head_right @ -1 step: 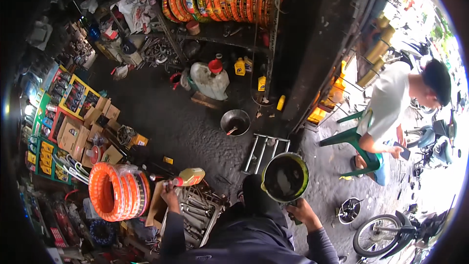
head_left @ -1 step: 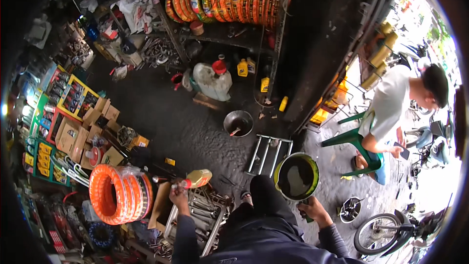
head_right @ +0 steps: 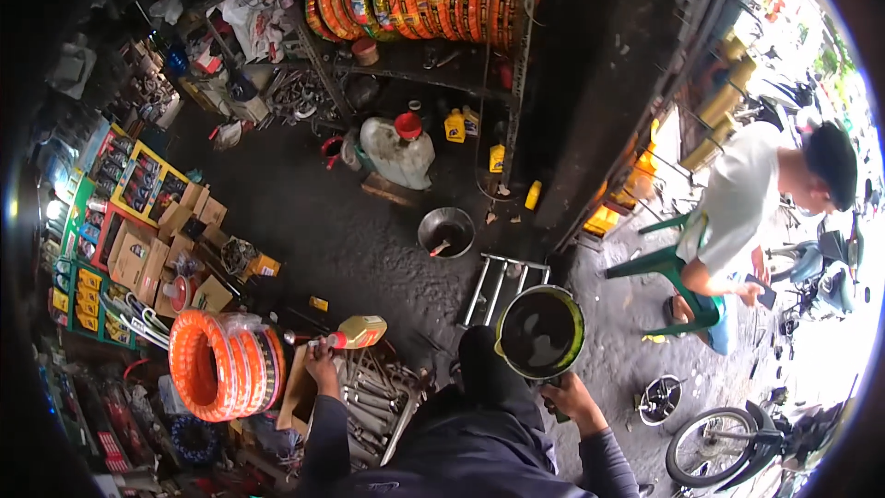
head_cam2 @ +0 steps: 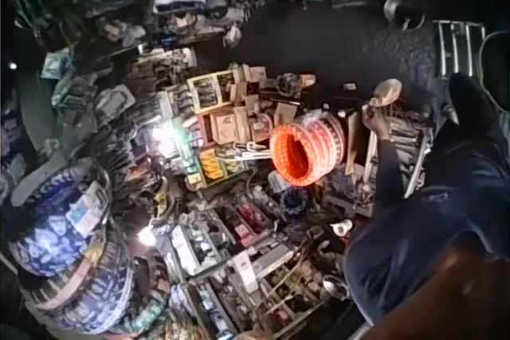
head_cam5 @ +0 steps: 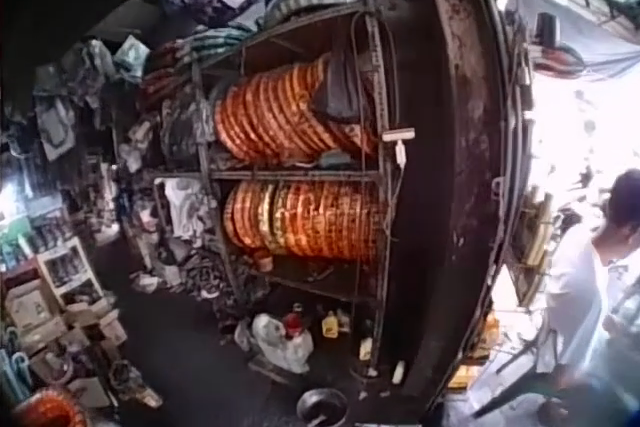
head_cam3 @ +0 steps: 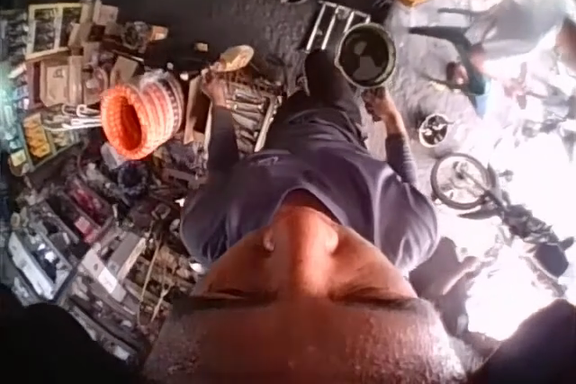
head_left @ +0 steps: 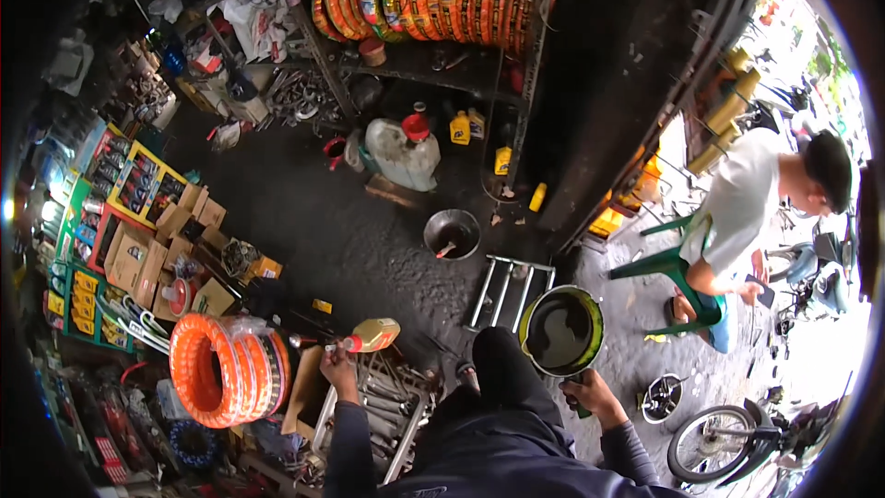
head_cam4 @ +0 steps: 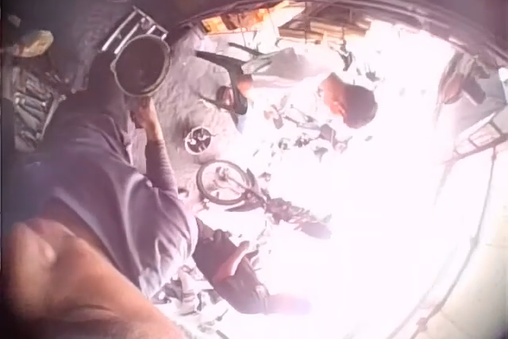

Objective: Replacing the engine oil of a motorcycle.

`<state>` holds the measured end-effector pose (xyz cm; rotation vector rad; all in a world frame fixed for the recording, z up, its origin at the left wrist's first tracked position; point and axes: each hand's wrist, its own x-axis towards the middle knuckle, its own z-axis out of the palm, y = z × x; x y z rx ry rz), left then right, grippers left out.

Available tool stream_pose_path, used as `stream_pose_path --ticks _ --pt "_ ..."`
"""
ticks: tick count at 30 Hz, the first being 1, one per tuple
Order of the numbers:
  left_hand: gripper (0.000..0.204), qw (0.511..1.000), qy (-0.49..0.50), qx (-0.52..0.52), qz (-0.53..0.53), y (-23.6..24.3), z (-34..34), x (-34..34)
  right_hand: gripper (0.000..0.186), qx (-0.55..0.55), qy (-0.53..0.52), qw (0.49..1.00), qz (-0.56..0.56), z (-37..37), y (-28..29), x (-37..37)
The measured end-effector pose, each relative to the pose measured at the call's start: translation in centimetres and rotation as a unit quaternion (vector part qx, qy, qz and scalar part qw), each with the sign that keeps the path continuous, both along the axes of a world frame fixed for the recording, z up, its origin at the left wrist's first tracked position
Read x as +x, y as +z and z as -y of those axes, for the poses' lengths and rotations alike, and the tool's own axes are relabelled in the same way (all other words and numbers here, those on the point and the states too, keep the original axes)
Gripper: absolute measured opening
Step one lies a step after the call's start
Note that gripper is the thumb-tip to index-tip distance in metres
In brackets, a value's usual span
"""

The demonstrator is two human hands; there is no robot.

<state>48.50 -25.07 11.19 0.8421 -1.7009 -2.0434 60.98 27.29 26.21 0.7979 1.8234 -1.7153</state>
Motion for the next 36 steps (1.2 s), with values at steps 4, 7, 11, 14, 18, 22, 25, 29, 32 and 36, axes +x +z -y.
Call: stream_pose_path --ticks 4,7,11,14,18,22,25,29,32,36 --pt "0.015 0.993 -0.034 -0.115 0.020 -1.6 -1.9 -13.1 0.013 0.014 -0.010 1.000 -0.014 -1.4 -4.3 -8.6" --pt "0.008 0.995 -0.055 -0.084 0.021 -5.9 -4.8 -23.0 0.016 -0.029 -0.078 0.996 -0.031 0.0 -4.1 -16.5" --pt "0.018 0.978 -0.148 0.150 -0.014 -14.0 -10.7 -34.1 0.012 -0.026 -0.085 0.995 -0.055 0.6 -6.5 -25.5" --pt "0.020 0.963 -0.263 -0.023 0.056 -19.0 -18.9 -40.4 0.009 0.019 -0.083 0.996 -0.032 0.5 -7.9 -30.2" --pt "0.023 0.926 -0.377 0.017 0.023 -22.6 -29.4 -46.9 0.008 -0.026 -0.170 0.985 -0.023 0.8 -10.3 -34.8" --pt "0.074 0.854 -0.423 -0.303 -0.009 -21.4 -38.0 -54.2 0.011 -0.002 -0.192 0.981 -0.011 -0.3 -11.7 -37.6" --pt "0.072 0.872 -0.408 -0.270 0.012 -21.4 -37.3 -58.5 0.012 0.001 -0.189 0.982 0.010 -0.1 -11.7 -39.0" --pt "0.037 0.649 -0.504 -0.541 -0.181 -23.1 -23.4 -57.0 0.013 0.002 -0.150 0.988 0.033 1.5 -10.6 -42.3" --pt "0.055 0.707 -0.609 -0.241 0.268 -19.1 -16.1 -49.3 0.012 0.060 -0.149 0.987 0.022 2.3 -7.4 -44.1" --pt "0.052 0.715 -0.594 -0.017 0.370 -16.2 7.8 -31.3 0.013 -0.007 -0.156 0.988 0.013 5.9 -9.8 -47.8"
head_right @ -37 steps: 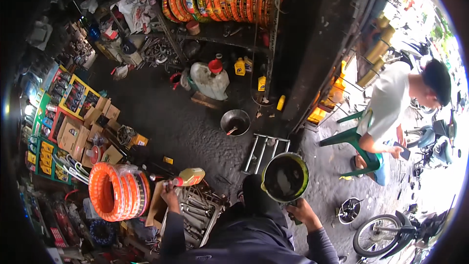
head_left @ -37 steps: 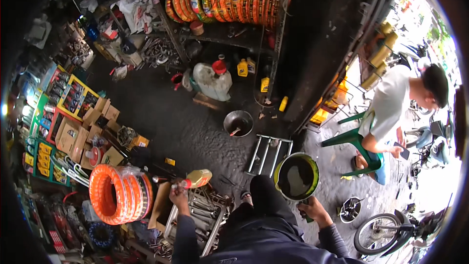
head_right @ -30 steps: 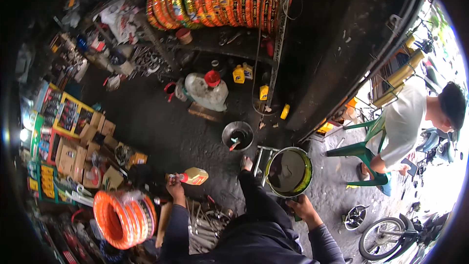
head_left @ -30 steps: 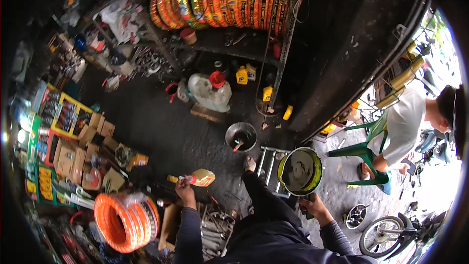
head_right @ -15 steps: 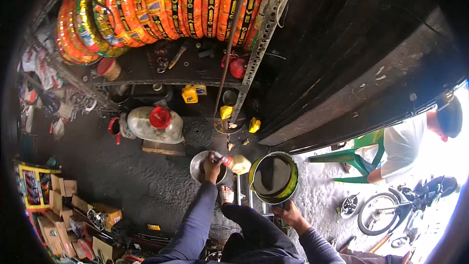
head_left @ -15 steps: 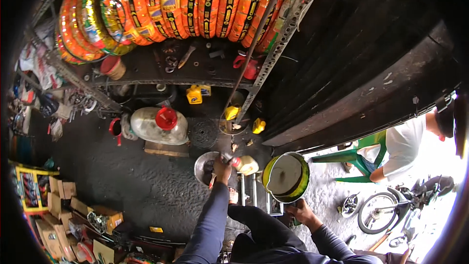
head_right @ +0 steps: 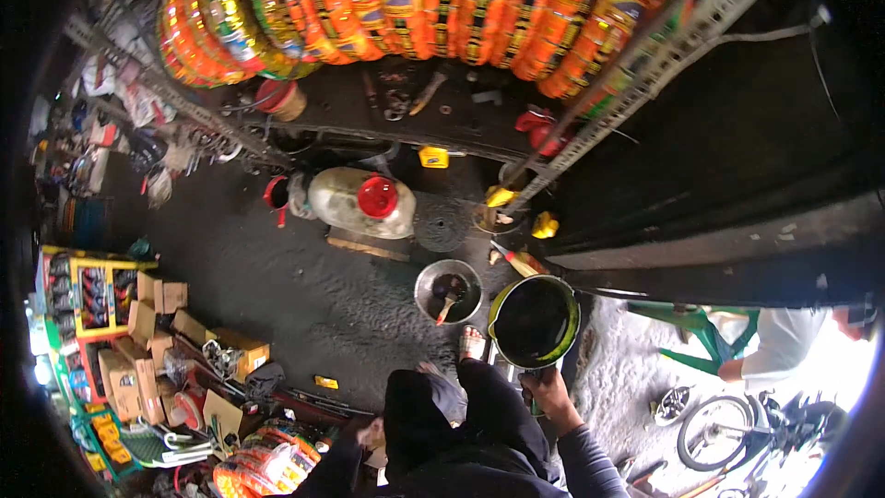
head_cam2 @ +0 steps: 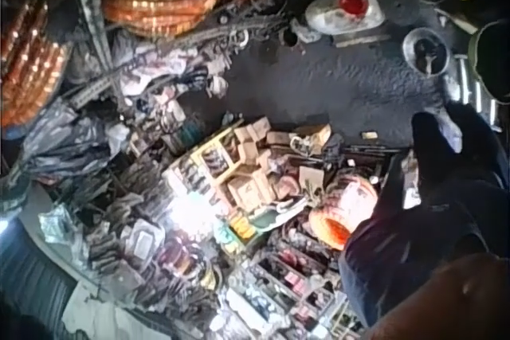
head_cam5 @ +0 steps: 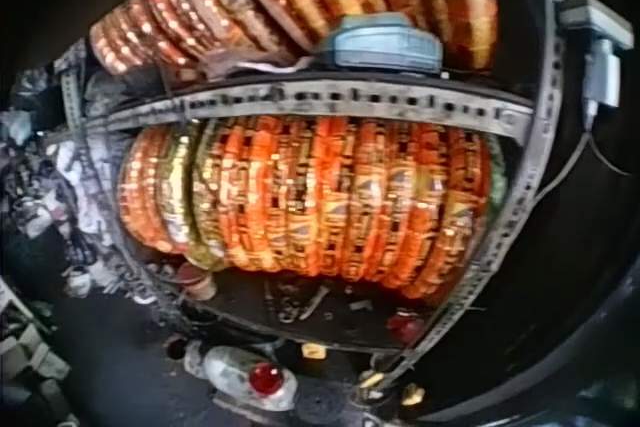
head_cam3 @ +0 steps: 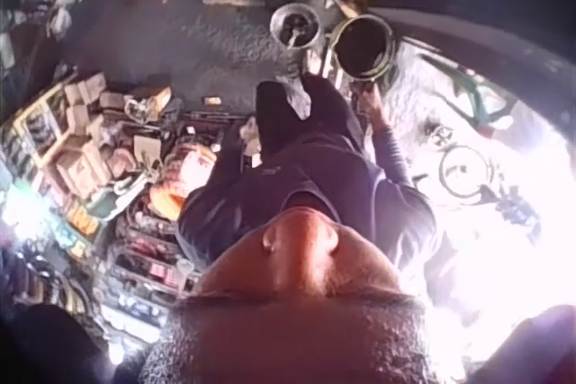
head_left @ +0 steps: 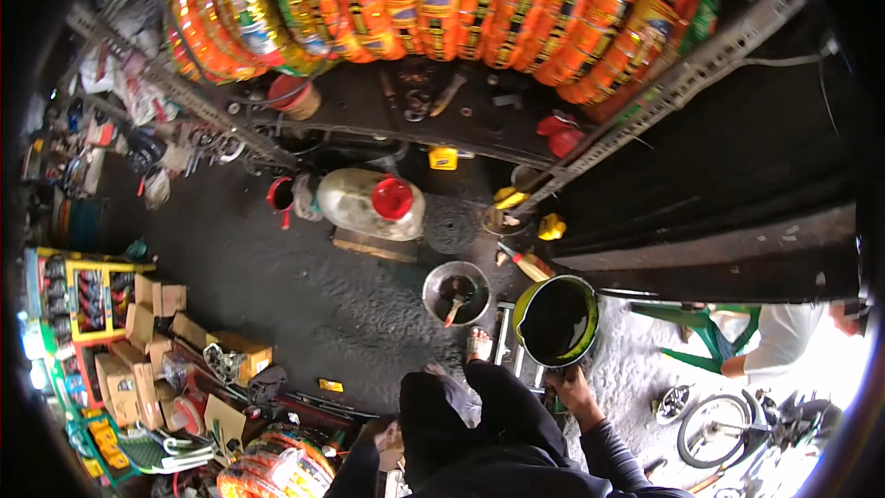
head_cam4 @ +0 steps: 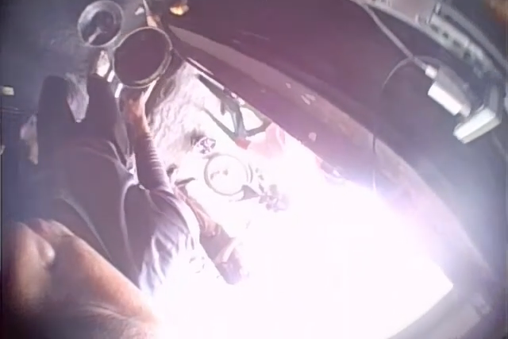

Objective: Replacing the engine oil of a motorcycle.

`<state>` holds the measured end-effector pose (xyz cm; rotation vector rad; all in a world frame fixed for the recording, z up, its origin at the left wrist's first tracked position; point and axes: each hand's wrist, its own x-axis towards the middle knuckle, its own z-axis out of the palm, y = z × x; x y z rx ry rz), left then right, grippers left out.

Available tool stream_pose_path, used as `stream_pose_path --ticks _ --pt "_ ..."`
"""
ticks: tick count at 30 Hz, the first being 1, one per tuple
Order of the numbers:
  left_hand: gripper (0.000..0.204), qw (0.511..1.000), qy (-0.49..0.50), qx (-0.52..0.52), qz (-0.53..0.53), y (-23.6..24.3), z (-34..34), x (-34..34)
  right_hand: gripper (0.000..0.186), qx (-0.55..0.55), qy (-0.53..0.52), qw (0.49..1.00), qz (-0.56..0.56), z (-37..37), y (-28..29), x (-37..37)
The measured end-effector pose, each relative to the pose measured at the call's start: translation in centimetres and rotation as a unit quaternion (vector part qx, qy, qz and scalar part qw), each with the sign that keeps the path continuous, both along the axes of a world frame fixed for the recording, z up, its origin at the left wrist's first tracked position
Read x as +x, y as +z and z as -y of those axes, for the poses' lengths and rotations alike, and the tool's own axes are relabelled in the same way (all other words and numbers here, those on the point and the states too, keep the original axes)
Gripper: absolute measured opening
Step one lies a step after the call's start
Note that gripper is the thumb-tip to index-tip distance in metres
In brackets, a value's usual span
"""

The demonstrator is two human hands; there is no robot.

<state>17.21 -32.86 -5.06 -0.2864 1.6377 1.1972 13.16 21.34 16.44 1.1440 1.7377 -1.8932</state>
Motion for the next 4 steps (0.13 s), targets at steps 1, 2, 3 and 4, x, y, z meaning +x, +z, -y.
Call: stream_pose_path --ticks 1,2,3,4 --pt "0.063 0.922 0.068 -0.191 0.329 3.0 -2.6 -0.5 0.012 0.008 -0.021 1.000 0.009 0.0 -0.5 0.2" --pt "0.076 0.877 0.125 -0.207 0.416 8.4 -4.2 -2.4 0.012 -0.008 -0.032 0.999 0.008 0.8 -0.7 -0.8" --pt "0.085 0.930 0.106 -0.117 0.331 6.0 -2.0 -1.4 0.012 -0.003 -0.046 0.999 0.019 1.5 -1.5 -1.7" --pt "0.096 0.965 0.119 -0.051 0.228 5.0 3.8 1.7 0.011 -0.014 -0.023 0.999 -0.029 3.5 -2.7 -3.5"
